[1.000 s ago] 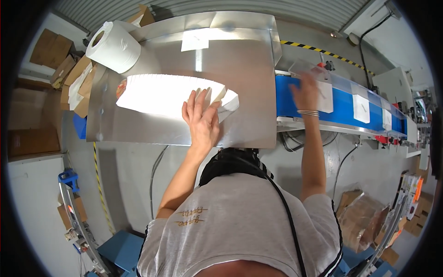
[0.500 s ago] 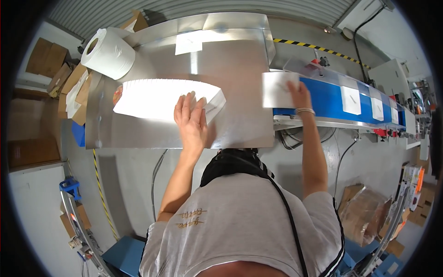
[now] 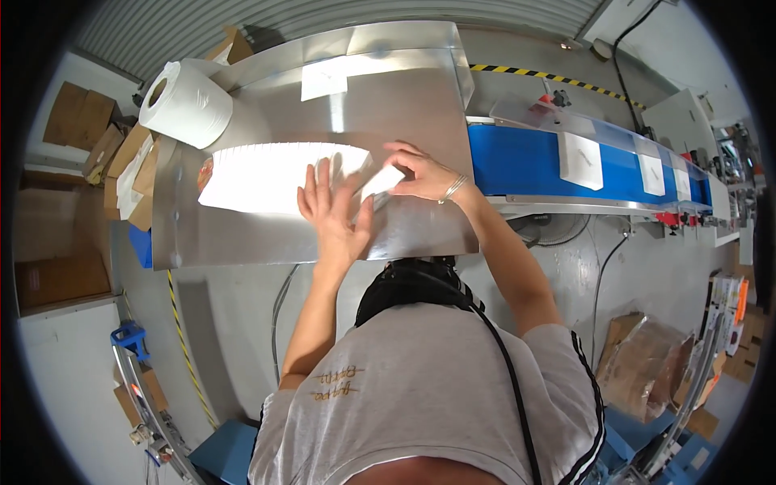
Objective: Organizing and aligning paper product components on a machine conveyor and workbench.
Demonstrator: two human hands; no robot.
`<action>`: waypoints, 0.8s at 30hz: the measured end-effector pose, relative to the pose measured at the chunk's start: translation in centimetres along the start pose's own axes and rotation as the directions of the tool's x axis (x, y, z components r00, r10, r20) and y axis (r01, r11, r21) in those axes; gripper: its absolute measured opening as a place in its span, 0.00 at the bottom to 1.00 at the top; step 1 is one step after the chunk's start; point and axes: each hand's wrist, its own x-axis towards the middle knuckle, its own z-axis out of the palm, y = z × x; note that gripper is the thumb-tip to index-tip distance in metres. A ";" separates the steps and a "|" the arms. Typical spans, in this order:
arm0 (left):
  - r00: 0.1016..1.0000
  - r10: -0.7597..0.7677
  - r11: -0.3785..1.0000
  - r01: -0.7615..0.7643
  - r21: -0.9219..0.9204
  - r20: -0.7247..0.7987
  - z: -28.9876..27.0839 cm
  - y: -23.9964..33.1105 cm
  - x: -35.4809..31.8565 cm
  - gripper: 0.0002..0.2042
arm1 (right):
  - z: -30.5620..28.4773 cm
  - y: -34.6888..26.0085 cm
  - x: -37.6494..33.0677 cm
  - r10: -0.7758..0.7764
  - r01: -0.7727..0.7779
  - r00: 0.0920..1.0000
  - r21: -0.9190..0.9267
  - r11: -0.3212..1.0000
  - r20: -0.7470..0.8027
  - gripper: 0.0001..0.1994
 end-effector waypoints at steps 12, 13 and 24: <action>0.994 -0.021 0.999 0.025 0.037 -0.103 0.4 -2.9 -0.4 0.14 | -9.9 10.3 -9.3 0.013 -0.787 0.368 -0.304 0.536 -0.930 0.21; 0.996 -0.024 0.999 0.026 0.025 -0.091 0.3 -2.8 -0.4 0.13 | -9.4 9.8 -9.3 -0.206 -0.873 0.385 -0.427 0.236 -0.900 0.23; 0.998 -0.061 0.998 0.061 0.005 0.011 -0.9 -2.1 0.2 0.16 | 0.9 -1.0 2.2 0.018 -0.003 0.993 -0.126 0.992 0.118 0.27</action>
